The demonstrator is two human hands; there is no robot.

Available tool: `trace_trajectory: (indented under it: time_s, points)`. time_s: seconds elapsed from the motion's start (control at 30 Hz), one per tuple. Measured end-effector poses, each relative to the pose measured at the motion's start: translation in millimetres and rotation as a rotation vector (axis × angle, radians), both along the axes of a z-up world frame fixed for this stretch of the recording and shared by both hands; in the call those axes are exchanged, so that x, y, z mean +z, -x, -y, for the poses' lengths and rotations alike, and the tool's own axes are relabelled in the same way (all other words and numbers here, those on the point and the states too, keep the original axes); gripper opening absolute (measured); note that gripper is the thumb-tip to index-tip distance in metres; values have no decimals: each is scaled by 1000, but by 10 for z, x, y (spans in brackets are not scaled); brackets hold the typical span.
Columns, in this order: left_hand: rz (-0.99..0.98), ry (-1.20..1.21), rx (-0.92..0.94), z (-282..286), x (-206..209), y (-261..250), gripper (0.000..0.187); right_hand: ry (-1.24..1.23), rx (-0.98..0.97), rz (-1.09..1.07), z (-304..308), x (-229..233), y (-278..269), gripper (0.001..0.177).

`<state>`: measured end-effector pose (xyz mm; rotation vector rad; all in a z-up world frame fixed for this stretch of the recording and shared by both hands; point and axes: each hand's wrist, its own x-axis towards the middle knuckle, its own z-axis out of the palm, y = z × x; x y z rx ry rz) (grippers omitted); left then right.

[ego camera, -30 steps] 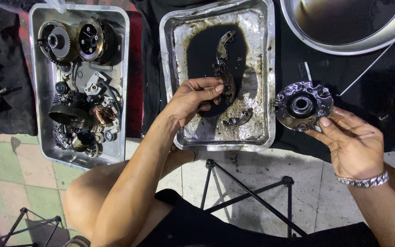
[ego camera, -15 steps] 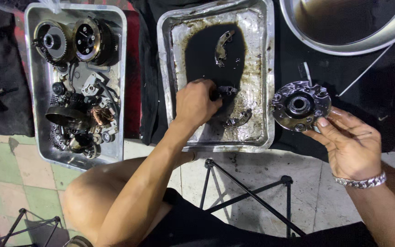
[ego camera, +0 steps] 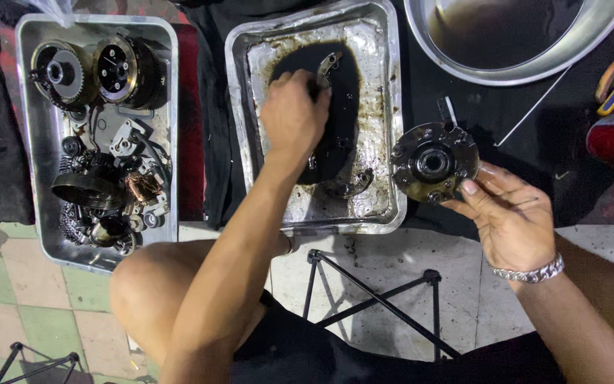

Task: The person cleans a mechanical part, likely a clutch assembly, using a toothbrush and a dark liquid in a metal tray. They scrub the part, dip it in a bowl of liquid, and inspect it by hand, removing small debris.

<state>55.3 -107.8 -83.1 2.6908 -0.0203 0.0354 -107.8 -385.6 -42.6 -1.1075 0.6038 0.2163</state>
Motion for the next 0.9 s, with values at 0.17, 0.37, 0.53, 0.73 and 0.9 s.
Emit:
trace_trajectory:
  time_s: [0.17,0.37,0.53,0.73,0.9]
  points:
    - [20,-44,30,151,-179,-86,28,-22,48,57,42,-39,49,29]
    - [-292,80,171,-12,-260,-149,25,-25,45,4,74,-3,66,31]
    - [-580,823,244,-425,-186,-86,28,-27,34,34,65,4,51,28]
    - [-808,1234,310,-646,-5,98,29,21,59,23,37,-43,48,28]
    - [-860,1291,233,-688,59,197,29,-34,66,75,50,-115,63,28]
